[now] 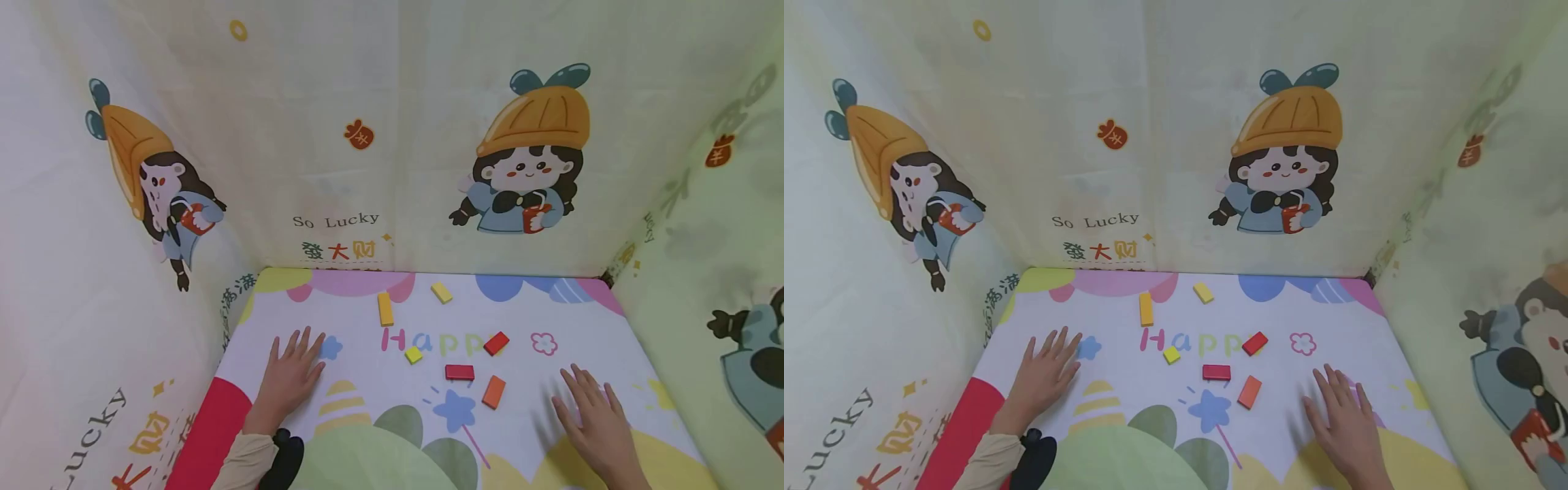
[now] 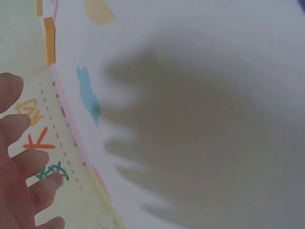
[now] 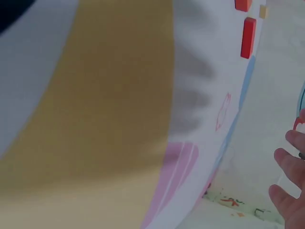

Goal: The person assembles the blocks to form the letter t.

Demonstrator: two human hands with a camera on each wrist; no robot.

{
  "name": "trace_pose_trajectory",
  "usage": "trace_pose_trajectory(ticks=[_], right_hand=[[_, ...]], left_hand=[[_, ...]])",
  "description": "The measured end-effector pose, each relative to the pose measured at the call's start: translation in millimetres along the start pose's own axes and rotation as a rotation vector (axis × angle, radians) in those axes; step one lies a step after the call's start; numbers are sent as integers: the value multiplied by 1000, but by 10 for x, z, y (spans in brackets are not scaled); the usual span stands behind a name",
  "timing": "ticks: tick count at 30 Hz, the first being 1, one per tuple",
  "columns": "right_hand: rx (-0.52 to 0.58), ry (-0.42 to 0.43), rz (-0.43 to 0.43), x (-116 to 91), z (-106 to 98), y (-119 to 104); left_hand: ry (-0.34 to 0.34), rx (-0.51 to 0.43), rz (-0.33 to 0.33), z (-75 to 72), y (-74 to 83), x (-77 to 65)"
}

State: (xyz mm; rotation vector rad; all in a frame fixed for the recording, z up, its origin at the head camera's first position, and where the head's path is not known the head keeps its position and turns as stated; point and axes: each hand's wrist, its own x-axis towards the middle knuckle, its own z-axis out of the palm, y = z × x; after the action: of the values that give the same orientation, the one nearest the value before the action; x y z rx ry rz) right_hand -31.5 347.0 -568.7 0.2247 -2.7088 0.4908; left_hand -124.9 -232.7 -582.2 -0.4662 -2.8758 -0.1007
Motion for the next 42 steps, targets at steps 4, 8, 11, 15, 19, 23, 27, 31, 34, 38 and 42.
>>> trace_pose_trajectory(ticks=[4,8,11,15,19,23,27,31,34,38,42], right_hand=[[21,93,-49,36,131,-68],[48,150,-72,70,275,-171],[67,154,-60,83,374,-263],[95,144,-35,92,477,-381],[125,144,-20,107,542,-471],[161,138,-7,132,579,-550],[195,124,13,168,627,-634],[241,141,-7,217,705,-716],[272,154,-35,267,764,-787],[304,142,-68,338,856,-893],[358,122,-107,379,969,-990]], left_hand=[[2,-55,-36,65,71,30],[30,-110,-61,149,134,74],[53,-153,-72,210,180,107],[52,-220,-103,269,247,140],[54,-277,-143,311,321,172],[80,-364,-167,362,382,212],[100,-527,-168,405,417,295],[89,-664,-197,428,461,399],[80,-706,-215,491,498,480],[76,-727,-219,577,537,586],[110,-724,-190,632,571,667]])
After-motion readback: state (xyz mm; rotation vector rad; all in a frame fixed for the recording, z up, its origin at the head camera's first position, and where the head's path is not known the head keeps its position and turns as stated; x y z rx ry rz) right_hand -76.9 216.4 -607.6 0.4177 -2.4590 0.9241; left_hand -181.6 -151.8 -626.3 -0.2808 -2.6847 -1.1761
